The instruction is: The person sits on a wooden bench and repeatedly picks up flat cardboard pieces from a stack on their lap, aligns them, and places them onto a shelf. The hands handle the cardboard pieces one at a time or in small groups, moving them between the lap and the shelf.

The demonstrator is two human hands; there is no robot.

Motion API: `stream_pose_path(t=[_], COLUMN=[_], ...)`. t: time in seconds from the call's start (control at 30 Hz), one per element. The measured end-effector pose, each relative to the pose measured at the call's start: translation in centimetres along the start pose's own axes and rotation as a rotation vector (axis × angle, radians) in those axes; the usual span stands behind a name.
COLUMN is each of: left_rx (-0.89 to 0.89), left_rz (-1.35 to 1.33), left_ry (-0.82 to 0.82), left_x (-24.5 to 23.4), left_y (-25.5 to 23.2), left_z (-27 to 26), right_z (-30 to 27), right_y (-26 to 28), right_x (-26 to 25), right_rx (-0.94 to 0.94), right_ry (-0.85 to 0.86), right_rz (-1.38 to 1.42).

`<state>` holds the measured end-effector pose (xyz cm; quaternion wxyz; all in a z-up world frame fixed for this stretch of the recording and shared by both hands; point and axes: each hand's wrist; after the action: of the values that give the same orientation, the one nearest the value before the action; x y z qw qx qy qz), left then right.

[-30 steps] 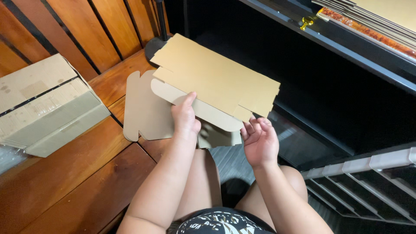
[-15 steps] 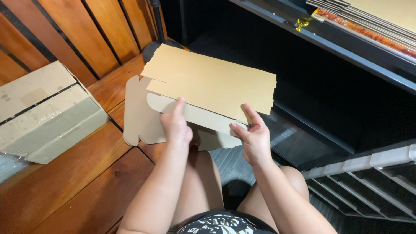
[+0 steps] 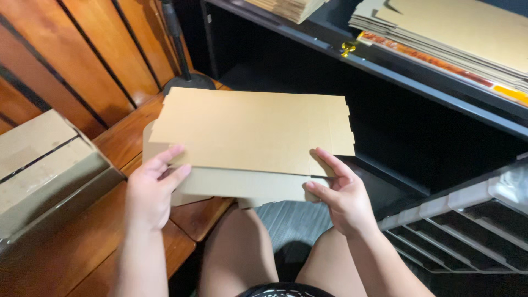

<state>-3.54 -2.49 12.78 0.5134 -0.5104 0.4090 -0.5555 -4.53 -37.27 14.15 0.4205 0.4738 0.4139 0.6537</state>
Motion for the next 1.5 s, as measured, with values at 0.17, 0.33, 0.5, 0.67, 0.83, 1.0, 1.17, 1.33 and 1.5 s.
stream_pose_path(t=[0.17, 0.33, 0.5, 0.67, 0.83, 1.0, 1.17, 1.33, 1.5], left_rx=[0.022, 0.047, 0.058, 0.237, 0.250, 0.234, 0.177, 0.092, 0.089], left_rz=[0.010, -0.013, 0.344, 0.310, 0.293, 0.282, 0.216, 0.211, 0.212], left_ry=[0.078, 0.273, 0.286, 0.331, 0.403, 0.474, 0.487, 0.442, 0.421], left_x=[1.9, 7.7, 14.4, 19.9, 25.2, 29.8, 34.0, 37.2, 39.3], left_y=[-3.3, -8.0, -14.4, -14.5, -16.6, -17.2, -16.6, -16.1, -14.2], left_z=[-1.8, -0.7, 1.0, 6.3, 10.7, 15.6, 20.3, 23.3, 25.9], right_z=[-2.2, -3.0, -3.1, -1.5, 0.8, 3.4, 6.2, 8.8, 10.3], right_y=[6.1, 11.6, 16.7, 20.7, 24.1, 26.7, 28.3, 28.8, 28.7], right_x=[-0.8, -2.9, -6.1, -10.0, -13.8, -17.2, -19.2, -21.6, -22.6], right_rx=[-0.009, -0.098, -0.147, -0.173, -0.186, -0.155, -0.091, -0.049, 0.005], right_ry=[0.012, -0.102, -0.224, -0.307, -0.326, -0.369, -0.461, -0.498, -0.551], right_rz=[-0.052, -0.190, -0.280, -0.369, -0.406, -0.392, -0.411, -0.469, -0.462])
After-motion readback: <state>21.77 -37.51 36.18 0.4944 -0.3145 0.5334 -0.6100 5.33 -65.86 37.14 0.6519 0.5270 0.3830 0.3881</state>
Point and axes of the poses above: each hand's wrist, its own z-axis towards the middle knuckle, its own x-axis out of the palm, y = z × x, and after that the axes turned 15 degrees about y, right-handed
